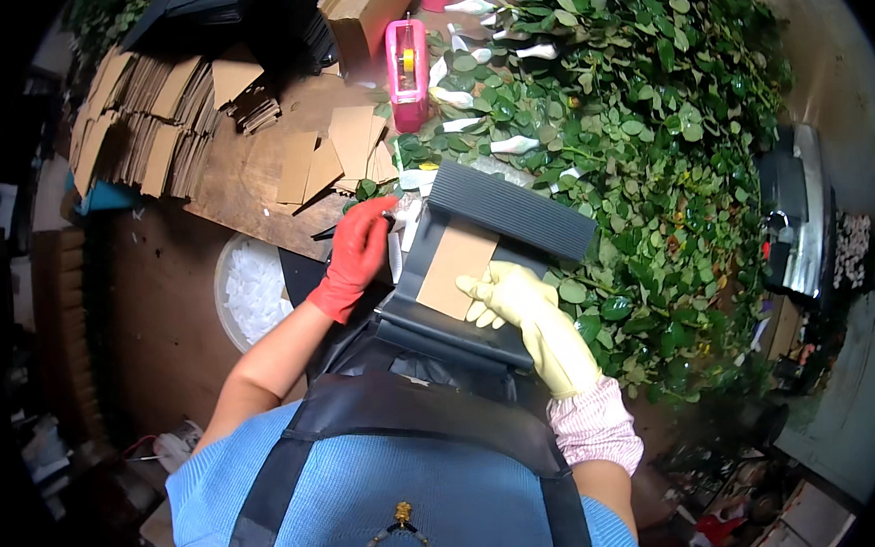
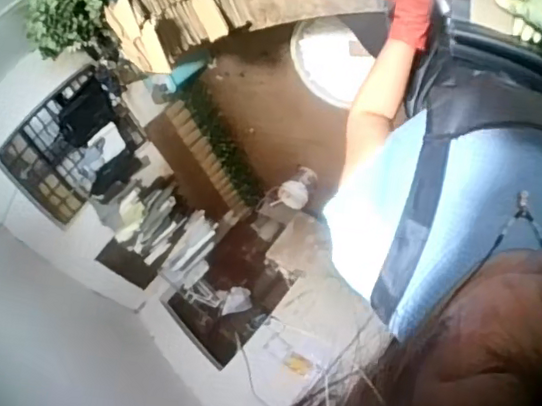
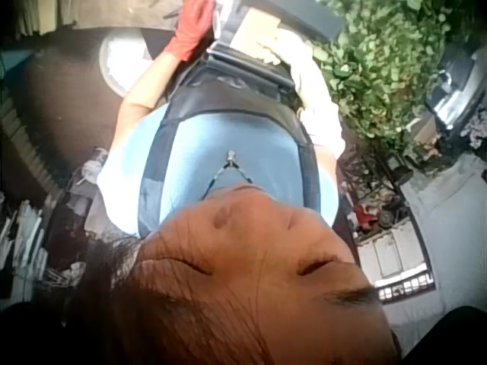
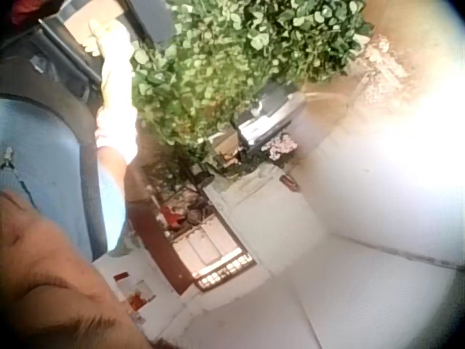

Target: The person arranges white flowers and green leaves into a black plastic tray. They pick individual stems from a large pile on the table, place them into the tray, and adjust the arrangement. The person then closes the tray and moves it aside before repeating the process with a new tray.

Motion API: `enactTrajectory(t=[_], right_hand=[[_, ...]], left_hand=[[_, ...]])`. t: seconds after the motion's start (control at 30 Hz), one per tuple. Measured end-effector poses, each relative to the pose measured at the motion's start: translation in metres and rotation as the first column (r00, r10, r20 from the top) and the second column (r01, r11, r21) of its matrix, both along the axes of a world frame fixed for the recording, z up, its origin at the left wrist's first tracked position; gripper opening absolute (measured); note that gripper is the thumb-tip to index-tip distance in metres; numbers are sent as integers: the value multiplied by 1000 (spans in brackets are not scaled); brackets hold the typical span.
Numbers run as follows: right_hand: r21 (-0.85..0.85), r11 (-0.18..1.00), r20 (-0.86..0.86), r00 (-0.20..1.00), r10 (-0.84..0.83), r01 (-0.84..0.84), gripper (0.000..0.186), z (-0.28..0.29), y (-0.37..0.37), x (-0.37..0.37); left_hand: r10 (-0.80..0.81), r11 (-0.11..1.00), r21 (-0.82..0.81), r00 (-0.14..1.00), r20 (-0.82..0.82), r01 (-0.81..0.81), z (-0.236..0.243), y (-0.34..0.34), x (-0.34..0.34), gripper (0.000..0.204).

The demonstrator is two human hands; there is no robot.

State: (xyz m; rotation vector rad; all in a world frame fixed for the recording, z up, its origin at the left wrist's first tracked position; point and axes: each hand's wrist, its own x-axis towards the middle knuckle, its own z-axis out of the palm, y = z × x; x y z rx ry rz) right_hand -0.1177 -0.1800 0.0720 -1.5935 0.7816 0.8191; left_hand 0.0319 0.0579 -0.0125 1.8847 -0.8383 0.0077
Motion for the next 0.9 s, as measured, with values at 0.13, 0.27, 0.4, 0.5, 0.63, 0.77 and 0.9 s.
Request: enactTrajectory(t=[0.13, 0.27, 0.4, 0.5, 0.63, 0.77, 0.9], right_hand=[[-45, 998, -43, 998, 41, -43, 39, 4, 7, 7], [-65, 998, -44, 999, -6, 3, 37, 10, 8, 5], [-46, 993, 19, 994, -109, 109, 33, 18, 10, -2], [-78, 995, 75, 996, -53, 59, 38, 12, 8, -5], [37, 991, 419, 898, -133, 130, 30, 40, 8, -28], [-136, 982, 337, 926, 172, -133, 28, 98, -6, -15], [-170, 970, 771, 637, 23, 172, 38, 115, -48, 14]], left_hand=[[-92, 993, -12, 698, -711, 119, -8, -32, -20, 78], [-335, 942, -264, 573, -748, 206, -8, -28, -18, 79], [65, 998, 40, 782, -620, -51, 13, 1, 1, 34], [-245, 905, 179, 818, -520, 385, 70, -10, -15, 18], [-688, 660, 349, 722, -73, 665, 68, -32, -10, 21], [-773, 551, 486, 634, -7, 678, 82, -41, -12, 26], [-778, 507, 533, 626, -56, 678, 93, -44, -12, 23]])
